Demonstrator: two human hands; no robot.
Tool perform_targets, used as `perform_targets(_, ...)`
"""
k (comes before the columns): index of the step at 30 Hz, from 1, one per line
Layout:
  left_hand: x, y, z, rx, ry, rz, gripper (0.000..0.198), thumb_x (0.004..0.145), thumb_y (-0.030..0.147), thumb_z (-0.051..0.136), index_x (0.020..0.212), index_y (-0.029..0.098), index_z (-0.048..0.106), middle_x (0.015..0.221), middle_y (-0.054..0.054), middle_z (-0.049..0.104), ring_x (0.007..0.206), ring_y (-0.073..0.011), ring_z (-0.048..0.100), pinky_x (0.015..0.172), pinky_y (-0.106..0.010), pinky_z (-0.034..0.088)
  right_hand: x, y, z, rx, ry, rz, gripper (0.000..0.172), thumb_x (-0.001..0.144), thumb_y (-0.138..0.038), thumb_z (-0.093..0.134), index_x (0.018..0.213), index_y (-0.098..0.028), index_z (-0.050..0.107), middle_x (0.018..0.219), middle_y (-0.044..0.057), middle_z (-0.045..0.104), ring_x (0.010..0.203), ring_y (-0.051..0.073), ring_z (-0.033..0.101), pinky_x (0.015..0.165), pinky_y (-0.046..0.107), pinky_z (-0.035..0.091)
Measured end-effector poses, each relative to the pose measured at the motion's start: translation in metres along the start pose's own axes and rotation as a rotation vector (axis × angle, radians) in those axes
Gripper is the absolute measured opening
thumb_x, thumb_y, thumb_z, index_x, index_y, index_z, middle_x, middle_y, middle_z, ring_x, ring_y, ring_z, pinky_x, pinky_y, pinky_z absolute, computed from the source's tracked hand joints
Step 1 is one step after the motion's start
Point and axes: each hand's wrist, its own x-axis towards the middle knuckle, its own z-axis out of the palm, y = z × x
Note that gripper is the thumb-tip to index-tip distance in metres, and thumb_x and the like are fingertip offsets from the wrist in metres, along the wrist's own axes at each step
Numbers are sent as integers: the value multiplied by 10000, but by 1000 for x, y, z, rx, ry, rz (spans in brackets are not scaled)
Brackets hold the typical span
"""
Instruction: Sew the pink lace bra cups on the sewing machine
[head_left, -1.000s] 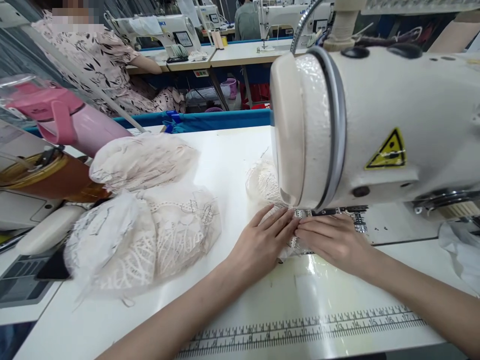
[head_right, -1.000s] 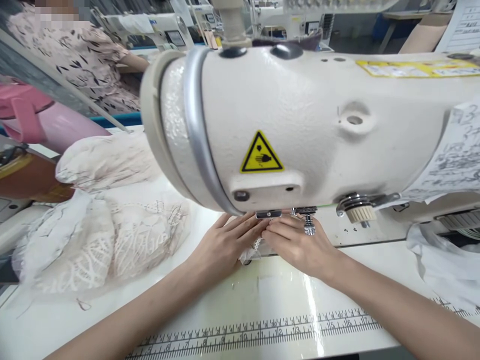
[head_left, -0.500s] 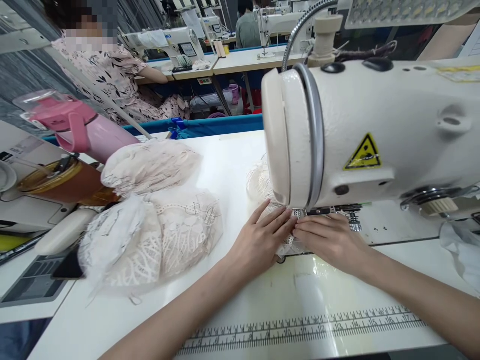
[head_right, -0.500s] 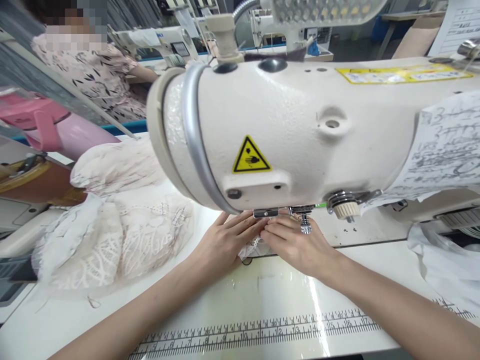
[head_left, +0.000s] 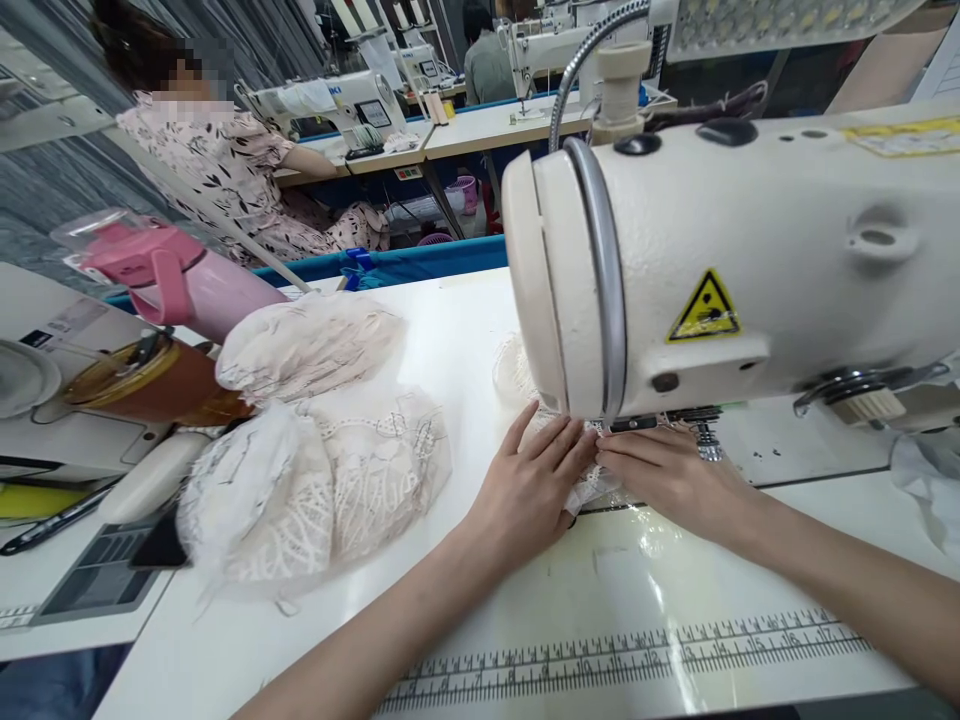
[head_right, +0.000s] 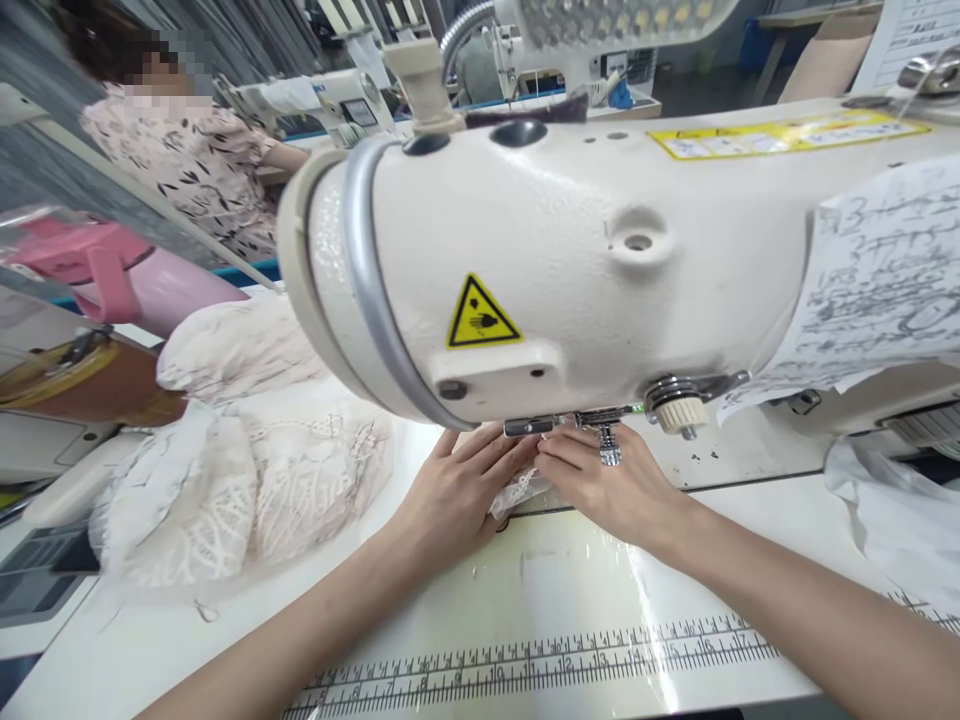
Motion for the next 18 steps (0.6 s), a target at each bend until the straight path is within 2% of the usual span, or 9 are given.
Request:
perform_targets(7,2,4,1,9,-21,-20,542,809,189,508,1345,112,481,1335,-119,570,1296,-297,461,1144,-527,243,-4,4,-3,-134,18,-31,281,874,-43,459,1008,-185,660,1054,2,706,951,131,622,752,305,437)
perform_targets(14,3,5,2,59,-25,-13,557,810,183,499,1359,98,467,1352,-131,552,1297,-297,458,1145,-528,240,-8,6,-2,-251,10,-33,221,882,-109,516,995,-214,674,1087,-18,699,947,131,615,658,327,389)
perform_targets(18,0,3,3,83,35,92,500,831,125,457,1327,84,494,1377,-111,533,1309,-262,458,1164,-492,221,-1,4,-8,-289,73,-60,189,882,-125,525,978,-185,676,1021,-14,718,855,135,608,595,331,358)
